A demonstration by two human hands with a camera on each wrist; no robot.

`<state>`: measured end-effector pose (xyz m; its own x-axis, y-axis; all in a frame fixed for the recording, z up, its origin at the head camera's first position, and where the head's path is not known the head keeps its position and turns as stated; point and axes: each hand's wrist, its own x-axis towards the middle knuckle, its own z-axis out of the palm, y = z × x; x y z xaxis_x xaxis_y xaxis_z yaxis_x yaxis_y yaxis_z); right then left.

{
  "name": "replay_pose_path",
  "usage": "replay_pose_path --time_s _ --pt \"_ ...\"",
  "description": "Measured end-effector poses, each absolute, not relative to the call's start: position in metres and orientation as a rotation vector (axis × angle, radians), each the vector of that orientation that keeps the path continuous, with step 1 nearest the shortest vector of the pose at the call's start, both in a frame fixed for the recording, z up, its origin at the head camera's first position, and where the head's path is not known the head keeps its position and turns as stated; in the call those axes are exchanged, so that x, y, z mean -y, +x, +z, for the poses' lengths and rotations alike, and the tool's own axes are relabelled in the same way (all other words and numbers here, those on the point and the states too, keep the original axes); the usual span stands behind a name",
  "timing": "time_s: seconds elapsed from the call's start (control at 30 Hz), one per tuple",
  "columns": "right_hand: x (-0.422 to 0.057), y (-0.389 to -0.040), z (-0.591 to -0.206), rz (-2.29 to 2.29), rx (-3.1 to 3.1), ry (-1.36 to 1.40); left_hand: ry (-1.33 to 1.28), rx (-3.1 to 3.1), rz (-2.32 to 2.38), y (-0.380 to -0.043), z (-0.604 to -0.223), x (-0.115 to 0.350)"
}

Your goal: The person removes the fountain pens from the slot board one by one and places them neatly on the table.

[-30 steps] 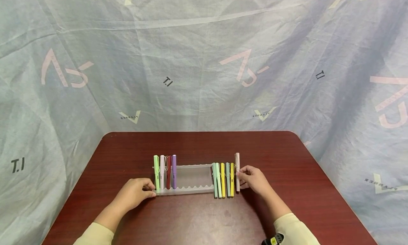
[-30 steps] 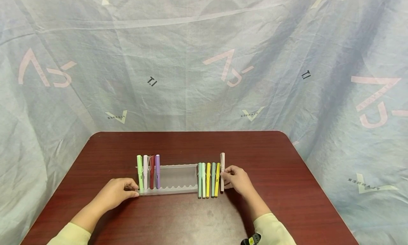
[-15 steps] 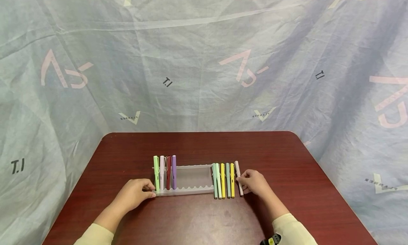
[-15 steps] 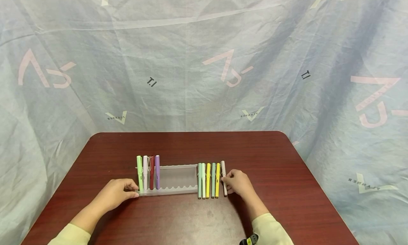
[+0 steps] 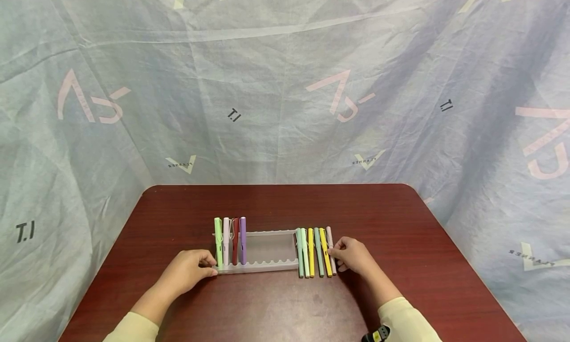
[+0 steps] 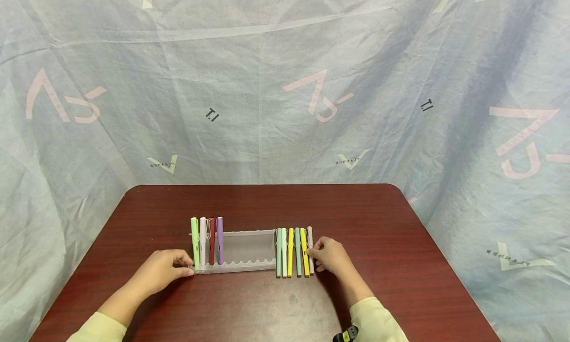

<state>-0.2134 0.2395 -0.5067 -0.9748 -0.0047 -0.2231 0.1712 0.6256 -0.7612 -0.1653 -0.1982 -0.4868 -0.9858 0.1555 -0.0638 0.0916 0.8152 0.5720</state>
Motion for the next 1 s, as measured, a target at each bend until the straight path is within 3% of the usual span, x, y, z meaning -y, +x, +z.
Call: replay_pose_path --time_s 1.0 --pt "-0.2415 -0.2167 -0.5051 -1.343 -2.62 0.15 0.196 -2.89 0.906 -0.1662 -0.485 0.1977"
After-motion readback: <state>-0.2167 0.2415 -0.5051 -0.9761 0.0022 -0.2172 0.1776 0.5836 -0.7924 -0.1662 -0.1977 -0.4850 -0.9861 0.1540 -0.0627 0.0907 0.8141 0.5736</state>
